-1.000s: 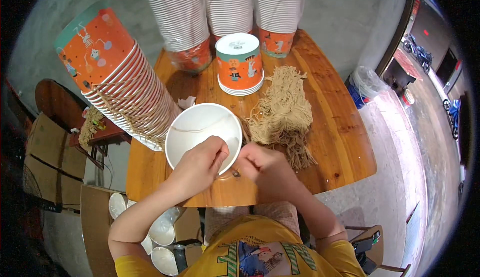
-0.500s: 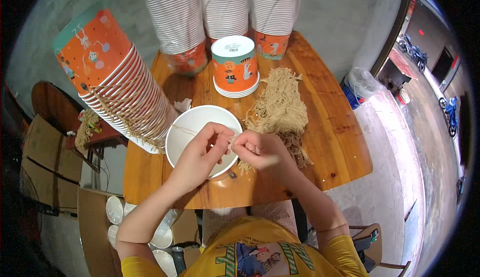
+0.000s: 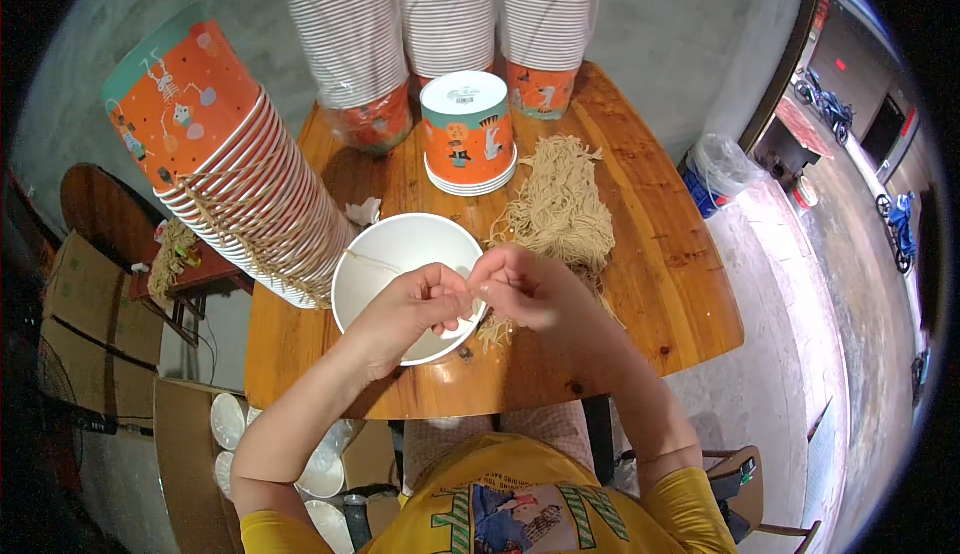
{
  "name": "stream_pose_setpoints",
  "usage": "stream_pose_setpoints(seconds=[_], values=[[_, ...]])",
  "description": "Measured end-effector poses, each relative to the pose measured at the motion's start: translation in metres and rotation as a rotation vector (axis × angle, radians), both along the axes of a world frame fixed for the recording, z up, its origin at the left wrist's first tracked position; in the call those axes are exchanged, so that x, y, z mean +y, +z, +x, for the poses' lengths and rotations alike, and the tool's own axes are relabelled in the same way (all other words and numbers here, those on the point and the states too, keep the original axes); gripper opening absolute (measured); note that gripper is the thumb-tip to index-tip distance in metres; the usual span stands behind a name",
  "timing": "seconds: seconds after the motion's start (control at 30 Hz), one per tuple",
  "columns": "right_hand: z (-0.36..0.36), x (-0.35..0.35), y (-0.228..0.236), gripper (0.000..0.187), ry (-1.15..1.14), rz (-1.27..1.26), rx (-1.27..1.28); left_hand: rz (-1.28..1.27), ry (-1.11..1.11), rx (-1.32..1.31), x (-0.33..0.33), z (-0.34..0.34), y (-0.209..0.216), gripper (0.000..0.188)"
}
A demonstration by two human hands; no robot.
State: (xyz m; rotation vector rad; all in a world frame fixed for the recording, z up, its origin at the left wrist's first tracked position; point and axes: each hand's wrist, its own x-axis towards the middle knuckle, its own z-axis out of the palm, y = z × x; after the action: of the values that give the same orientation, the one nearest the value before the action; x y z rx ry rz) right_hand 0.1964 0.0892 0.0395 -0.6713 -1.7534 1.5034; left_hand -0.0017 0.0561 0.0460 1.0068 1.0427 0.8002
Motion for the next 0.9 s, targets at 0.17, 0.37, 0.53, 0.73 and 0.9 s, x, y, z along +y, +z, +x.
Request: stream_pose_setpoints(seconds=[0.17,0.37,0.53,0.73,0.9], values=[[0.0,0.005,0.034,0.01,0.148,-0.129,-0.011,0.071,-0.032,0.176,-0.003,0.008,0.009,0.017],[-0.011,0.025,0.014,0.01,0.057,0.051,-0.128,0.109,-0.051,0.161,-0.005,0.011,0.006,0.017],[-0.004,0.028,-0.013,0.009,-0.102,0.259,-0.201,0.102,-0.05,0.139,-0.004,0.01,0.005,0.015],[0.006,-0.01,-0.021,0.014,-0.362,0.546,-0.134,0.061,-0.068,0.136,0.002,0.004,0.004,0.016],[0.002,-0.015,-0.026,0.015,-0.501,0.894,-0.251,0.065,-0.078,0.142,0.001,0.007,0.008,0.015]])
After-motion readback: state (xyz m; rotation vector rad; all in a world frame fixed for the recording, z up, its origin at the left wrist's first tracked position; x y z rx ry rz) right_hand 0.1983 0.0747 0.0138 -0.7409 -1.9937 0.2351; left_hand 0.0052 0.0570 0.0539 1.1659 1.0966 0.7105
